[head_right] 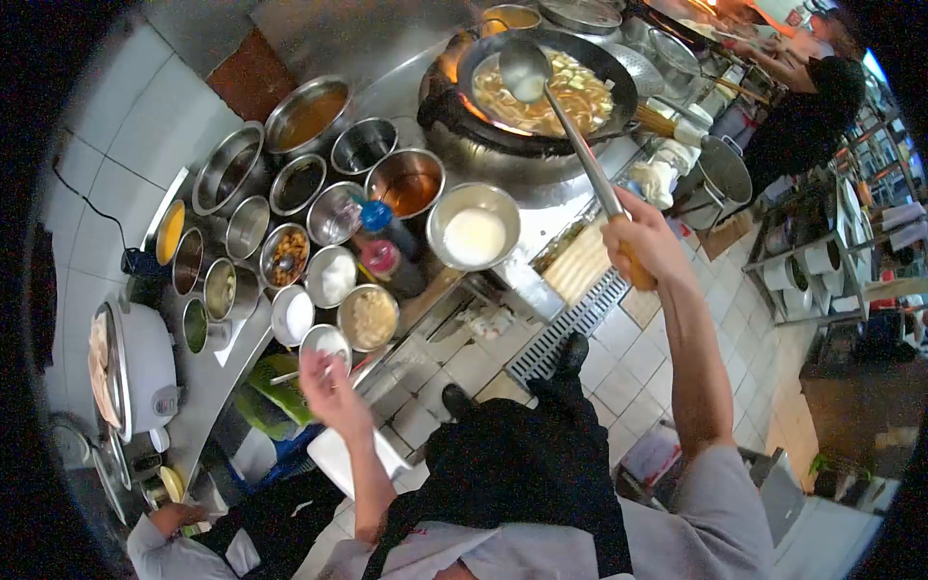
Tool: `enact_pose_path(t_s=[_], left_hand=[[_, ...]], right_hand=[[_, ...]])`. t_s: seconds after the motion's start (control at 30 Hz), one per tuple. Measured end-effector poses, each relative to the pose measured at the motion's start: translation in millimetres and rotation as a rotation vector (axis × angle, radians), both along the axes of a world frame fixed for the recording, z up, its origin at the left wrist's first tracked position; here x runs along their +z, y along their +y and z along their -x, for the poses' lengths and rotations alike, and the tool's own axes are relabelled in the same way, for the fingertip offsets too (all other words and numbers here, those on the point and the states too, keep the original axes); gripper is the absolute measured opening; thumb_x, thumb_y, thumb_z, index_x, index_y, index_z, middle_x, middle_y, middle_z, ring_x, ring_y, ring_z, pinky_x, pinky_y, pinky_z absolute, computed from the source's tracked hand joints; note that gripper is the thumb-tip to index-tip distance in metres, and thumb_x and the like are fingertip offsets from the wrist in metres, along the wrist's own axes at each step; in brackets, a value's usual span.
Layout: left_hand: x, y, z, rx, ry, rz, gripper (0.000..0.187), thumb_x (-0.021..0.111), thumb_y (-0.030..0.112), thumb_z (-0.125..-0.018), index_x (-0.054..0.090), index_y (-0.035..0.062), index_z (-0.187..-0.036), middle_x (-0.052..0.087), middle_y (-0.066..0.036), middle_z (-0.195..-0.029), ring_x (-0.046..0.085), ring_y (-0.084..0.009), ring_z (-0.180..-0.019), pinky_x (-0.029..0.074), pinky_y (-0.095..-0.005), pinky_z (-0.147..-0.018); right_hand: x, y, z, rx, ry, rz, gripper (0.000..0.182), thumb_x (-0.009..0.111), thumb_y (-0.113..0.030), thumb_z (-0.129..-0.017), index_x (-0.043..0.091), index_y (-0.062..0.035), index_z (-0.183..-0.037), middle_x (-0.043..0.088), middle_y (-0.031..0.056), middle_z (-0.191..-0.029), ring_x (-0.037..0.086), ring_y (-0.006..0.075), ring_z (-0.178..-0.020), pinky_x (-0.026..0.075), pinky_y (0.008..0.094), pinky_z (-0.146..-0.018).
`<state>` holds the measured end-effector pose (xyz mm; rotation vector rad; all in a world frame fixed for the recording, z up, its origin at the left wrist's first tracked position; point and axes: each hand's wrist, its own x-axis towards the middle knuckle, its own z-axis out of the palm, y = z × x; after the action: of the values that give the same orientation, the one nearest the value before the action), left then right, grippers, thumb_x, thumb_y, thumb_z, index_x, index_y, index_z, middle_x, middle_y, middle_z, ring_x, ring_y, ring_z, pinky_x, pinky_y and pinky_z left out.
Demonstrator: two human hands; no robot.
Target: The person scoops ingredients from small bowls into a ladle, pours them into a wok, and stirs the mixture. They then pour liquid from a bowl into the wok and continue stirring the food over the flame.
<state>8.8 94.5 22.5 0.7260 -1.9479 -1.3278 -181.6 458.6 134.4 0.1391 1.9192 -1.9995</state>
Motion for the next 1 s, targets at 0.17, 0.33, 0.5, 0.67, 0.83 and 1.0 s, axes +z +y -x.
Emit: enact_pose_path(t_s=[0.17,0.33,0.5,0.67,0.83,1.0], left_hand=[[-39,97,89,-0.067,0.075,-0.14,0.067,0.061,0.013,-0.089,0.024,-0.0074,-0.141,0.033,-0.027,-0.142,0.039,-0.0314,-0.129,0.035,-0.038,-0.104],[-68,126,153,0.218,0.023,-0.004,0.077,0.066,0.018,-0.086,0.02,-0.0088,-0.141,0.031,-0.029,-0.142,0.036,-0.0347,-0.13,0.03,-0.0412,-0.107],[-98,122,180,0.514,-0.205,0.311,0.082,0.071,0.028,-0.081,0.025,-0.0097,-0.138,0.04,-0.031,-0.134,0.045,-0.0414,-0.12,0.036,-0.044,-0.101],[-97,123,200,0.666,-0.236,0.368,0.084,0.075,0.033,-0.077,0.031,-0.0092,-0.134,0.051,-0.03,-0.124,0.052,-0.0428,-0.11,0.041,-0.0448,-0.094],[-96,119,202,0.772,-0.354,0.324,0.08,0.078,0.037,-0.073,0.041,-0.0104,-0.127,0.059,-0.029,-0.111,0.056,-0.0435,-0.101,0.043,-0.047,-0.088],[-77,141,191,0.765,-0.257,0.266,0.063,0.075,0.031,-0.077,0.05,-0.0088,-0.118,0.061,-0.025,-0.111,0.059,-0.0416,-0.096,0.044,-0.0447,-0.086]], right_hand=[[-33,91,126,0.242,0.132,-0.529,0.057,0.05,-0.003,-0.077,0.046,-0.0065,-0.134,0.053,0.0046,-0.063,0.05,0.0122,-0.044,0.041,0.0285,-0.042],[-57,156,202,0.361,0.45,-0.954,0.057,0.051,-0.006,-0.077,0.047,-0.0102,-0.133,0.064,0.0188,-0.077,0.063,0.0288,-0.058,0.05,0.038,-0.056],[-87,190,249,0.387,0.521,-0.921,0.057,0.051,-0.007,-0.079,0.04,-0.0121,-0.135,0.064,0.0217,-0.079,0.064,0.0372,-0.064,0.05,0.0442,-0.056],[-52,163,212,0.092,-0.451,0.257,0.025,0.051,-0.007,-0.09,0.05,-0.0112,-0.115,0.046,-0.0006,-0.06,0.042,0.0088,-0.04,0.032,0.0238,-0.032],[-70,179,199,0.214,-0.893,1.208,0.023,0.044,-0.018,-0.095,0.046,-0.0052,-0.076,0.044,-0.0023,-0.06,0.037,0.0053,-0.038,0.032,0.0214,-0.033],[-33,201,203,0.175,-0.742,0.739,0.024,0.047,-0.008,-0.091,0.049,0.0019,-0.113,0.045,-0.0018,-0.061,0.039,0.0057,-0.039,0.031,0.0233,-0.031]])
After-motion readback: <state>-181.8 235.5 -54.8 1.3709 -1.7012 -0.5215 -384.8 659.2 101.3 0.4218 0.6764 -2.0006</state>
